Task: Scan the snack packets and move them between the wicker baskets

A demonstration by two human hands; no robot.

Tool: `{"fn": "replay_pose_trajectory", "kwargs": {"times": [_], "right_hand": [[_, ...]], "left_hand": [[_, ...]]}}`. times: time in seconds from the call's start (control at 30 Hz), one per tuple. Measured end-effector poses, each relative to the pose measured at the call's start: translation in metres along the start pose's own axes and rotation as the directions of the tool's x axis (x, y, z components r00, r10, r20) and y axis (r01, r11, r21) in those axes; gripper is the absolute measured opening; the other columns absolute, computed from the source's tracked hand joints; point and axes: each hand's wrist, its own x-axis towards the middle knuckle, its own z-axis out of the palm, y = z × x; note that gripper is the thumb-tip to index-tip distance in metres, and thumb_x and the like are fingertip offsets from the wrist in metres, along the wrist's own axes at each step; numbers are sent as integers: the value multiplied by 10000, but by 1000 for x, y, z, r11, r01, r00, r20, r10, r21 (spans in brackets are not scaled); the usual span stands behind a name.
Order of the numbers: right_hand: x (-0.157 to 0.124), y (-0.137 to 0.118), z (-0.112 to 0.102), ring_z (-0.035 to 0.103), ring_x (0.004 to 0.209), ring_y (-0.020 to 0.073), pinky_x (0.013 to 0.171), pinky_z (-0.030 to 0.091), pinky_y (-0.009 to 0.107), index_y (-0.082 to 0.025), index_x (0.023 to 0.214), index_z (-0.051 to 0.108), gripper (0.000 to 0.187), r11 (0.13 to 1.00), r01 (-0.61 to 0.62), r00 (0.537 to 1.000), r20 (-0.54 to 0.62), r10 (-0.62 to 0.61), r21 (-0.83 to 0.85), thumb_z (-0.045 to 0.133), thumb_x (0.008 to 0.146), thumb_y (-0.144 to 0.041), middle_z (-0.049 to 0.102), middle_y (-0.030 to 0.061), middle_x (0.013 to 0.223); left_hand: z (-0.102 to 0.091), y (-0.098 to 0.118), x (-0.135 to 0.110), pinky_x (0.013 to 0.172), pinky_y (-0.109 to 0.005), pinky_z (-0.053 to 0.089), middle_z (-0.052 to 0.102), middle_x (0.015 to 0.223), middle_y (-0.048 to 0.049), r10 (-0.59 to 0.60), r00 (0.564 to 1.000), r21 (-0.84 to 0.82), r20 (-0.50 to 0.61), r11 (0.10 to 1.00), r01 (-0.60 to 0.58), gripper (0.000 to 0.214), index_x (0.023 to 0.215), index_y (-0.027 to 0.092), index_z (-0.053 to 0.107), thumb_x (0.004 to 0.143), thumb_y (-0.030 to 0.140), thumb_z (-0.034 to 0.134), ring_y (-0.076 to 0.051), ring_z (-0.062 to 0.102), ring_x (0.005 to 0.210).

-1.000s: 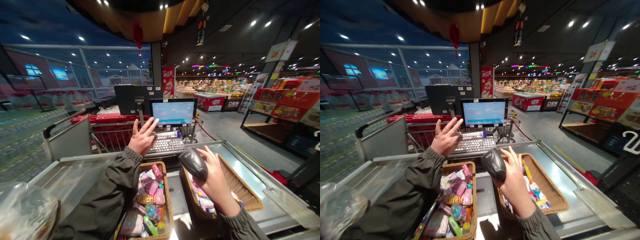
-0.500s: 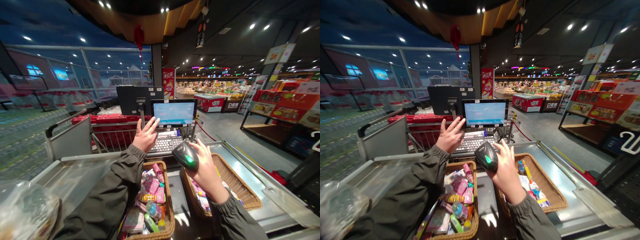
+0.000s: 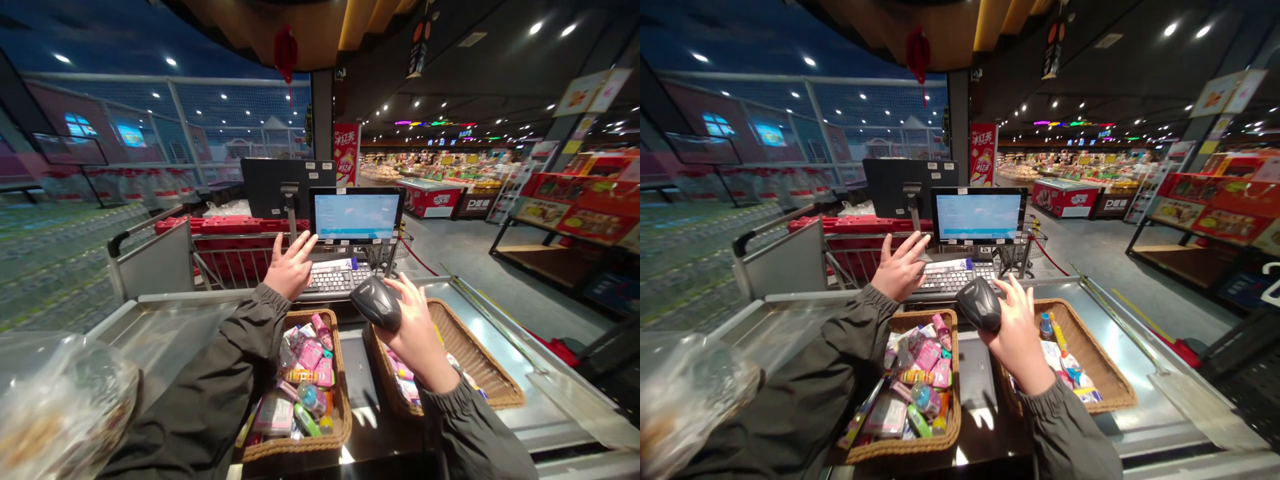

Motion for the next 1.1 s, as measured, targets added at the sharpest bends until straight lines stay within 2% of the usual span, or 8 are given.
{"fn": "replay_pose_trajectory", "kwargs": {"times": [0.3,0.53,0.7,0.87,1.1], "right_hand": [[-2,-5,20,278,1444,417,1100,203,754,-194,1057,650,346,999,4,999,51,-7,47,611,713,-209,515,160,1380],[-3,-9,35,247,1463,414,1095,188,766,-202,1091,646,374,998,7,994,106,-13,56,602,720,-211,499,151,1424],[-4,-15,40,231,1467,427,1095,178,775,-192,1159,634,431,999,9,990,143,-16,50,589,730,-196,487,149,1455],[-7,-19,43,210,1476,423,1089,184,782,-199,1189,631,455,999,10,986,166,-18,50,590,736,-192,471,140,1480],[-10,-19,44,131,1496,426,1080,180,794,-215,1172,639,436,1000,11,984,178,-15,22,596,738,-195,407,119,1540]], "left_hand": [[2,-4,-51,1199,-639,-76,450,1511,-107,-70,987,-36,144,996,76,72,691,188,663,760,172,646,-330,375,1427],[6,-6,-105,1182,-679,-29,475,1492,-114,-111,950,-47,291,990,130,86,669,194,680,738,156,644,-346,408,1403],[11,-9,-142,1172,-696,24,507,1465,-136,-135,910,-51,393,984,168,106,660,187,686,744,153,630,-343,408,1402],[21,-19,-174,1168,-690,-5,556,1422,-137,-195,871,-42,451,970,239,104,639,195,707,708,148,644,-364,435,1376],[48,-30,-213,1154,-700,16,612,1351,-158,-249,775,18,580,956,294,50,657,207,731,673,184,688,-378,450,1353]]}}
